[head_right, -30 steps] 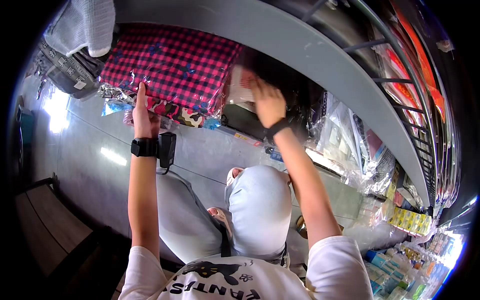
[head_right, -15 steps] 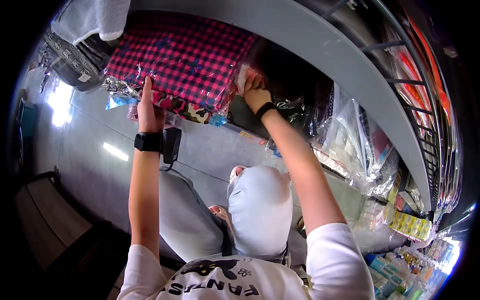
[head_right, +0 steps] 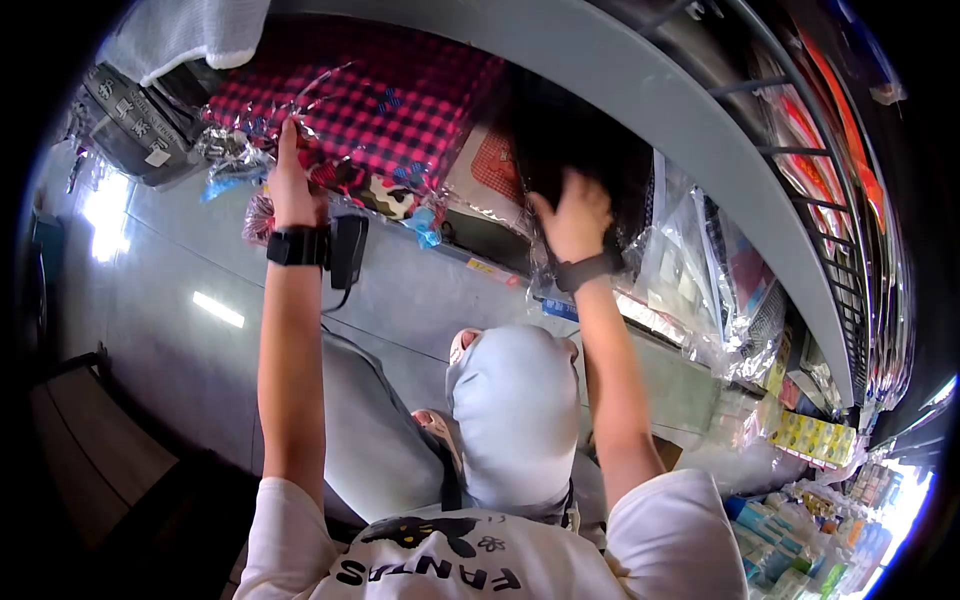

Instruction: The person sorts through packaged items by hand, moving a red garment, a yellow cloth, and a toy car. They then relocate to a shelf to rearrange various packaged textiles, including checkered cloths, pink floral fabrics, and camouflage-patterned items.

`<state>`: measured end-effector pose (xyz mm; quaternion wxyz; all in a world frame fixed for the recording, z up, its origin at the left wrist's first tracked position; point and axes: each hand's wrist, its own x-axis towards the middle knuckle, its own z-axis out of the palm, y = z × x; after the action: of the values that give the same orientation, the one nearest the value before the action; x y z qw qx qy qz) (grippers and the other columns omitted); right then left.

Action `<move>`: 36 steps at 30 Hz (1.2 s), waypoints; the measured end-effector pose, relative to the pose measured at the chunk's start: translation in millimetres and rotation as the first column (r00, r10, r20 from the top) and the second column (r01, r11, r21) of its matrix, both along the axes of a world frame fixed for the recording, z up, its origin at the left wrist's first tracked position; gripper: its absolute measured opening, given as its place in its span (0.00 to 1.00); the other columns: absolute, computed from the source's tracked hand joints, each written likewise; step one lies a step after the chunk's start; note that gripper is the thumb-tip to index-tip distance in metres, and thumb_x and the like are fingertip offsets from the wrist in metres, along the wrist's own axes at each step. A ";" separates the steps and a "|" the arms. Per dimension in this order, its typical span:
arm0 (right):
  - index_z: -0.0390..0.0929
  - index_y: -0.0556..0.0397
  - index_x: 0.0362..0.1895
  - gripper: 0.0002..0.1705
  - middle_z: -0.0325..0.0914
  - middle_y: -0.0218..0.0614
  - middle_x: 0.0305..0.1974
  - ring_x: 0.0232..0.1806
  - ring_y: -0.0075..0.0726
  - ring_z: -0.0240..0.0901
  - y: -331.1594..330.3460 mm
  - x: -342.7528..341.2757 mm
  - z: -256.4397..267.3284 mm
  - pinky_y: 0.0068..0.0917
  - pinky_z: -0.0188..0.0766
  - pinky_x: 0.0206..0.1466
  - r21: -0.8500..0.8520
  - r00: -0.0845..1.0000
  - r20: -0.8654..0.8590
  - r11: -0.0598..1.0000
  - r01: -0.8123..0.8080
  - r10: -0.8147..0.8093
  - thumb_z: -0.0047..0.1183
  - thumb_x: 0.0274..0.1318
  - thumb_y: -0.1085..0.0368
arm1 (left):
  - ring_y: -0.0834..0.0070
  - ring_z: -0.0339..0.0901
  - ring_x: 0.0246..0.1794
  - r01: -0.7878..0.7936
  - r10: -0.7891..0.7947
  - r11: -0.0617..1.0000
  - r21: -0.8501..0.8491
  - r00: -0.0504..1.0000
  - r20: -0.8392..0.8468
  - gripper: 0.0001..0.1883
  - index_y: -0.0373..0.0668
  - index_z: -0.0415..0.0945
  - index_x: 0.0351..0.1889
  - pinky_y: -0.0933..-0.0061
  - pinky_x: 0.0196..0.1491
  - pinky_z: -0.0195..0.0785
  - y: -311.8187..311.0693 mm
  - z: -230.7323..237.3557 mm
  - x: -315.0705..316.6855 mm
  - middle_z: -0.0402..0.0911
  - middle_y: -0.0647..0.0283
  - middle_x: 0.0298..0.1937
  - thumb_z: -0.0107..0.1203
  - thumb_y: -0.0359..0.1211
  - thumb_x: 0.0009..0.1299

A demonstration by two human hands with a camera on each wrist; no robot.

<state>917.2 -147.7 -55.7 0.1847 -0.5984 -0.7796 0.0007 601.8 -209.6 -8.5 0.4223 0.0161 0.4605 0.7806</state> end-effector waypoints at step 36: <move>0.53 0.47 0.62 0.38 0.56 0.43 0.60 0.56 0.50 0.58 16.2 -31.3 -7.1 0.42 0.53 0.58 -0.198 0.793 -0.606 0.952 -0.232 0.067 0.51 0.51 0.46 | 0.81 0.70 0.25 -0.126 0.069 0.964 -0.234 0.970 -0.234 0.30 0.34 0.54 0.45 0.82 0.24 0.65 -31.3 -38.6 9.4 0.72 0.64 0.33 0.60 0.42 0.59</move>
<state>885.9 -131.6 -62.8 0.3372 -0.5230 -0.7209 0.3050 611.2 -240.9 -47.1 0.3273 0.0282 0.5991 0.7302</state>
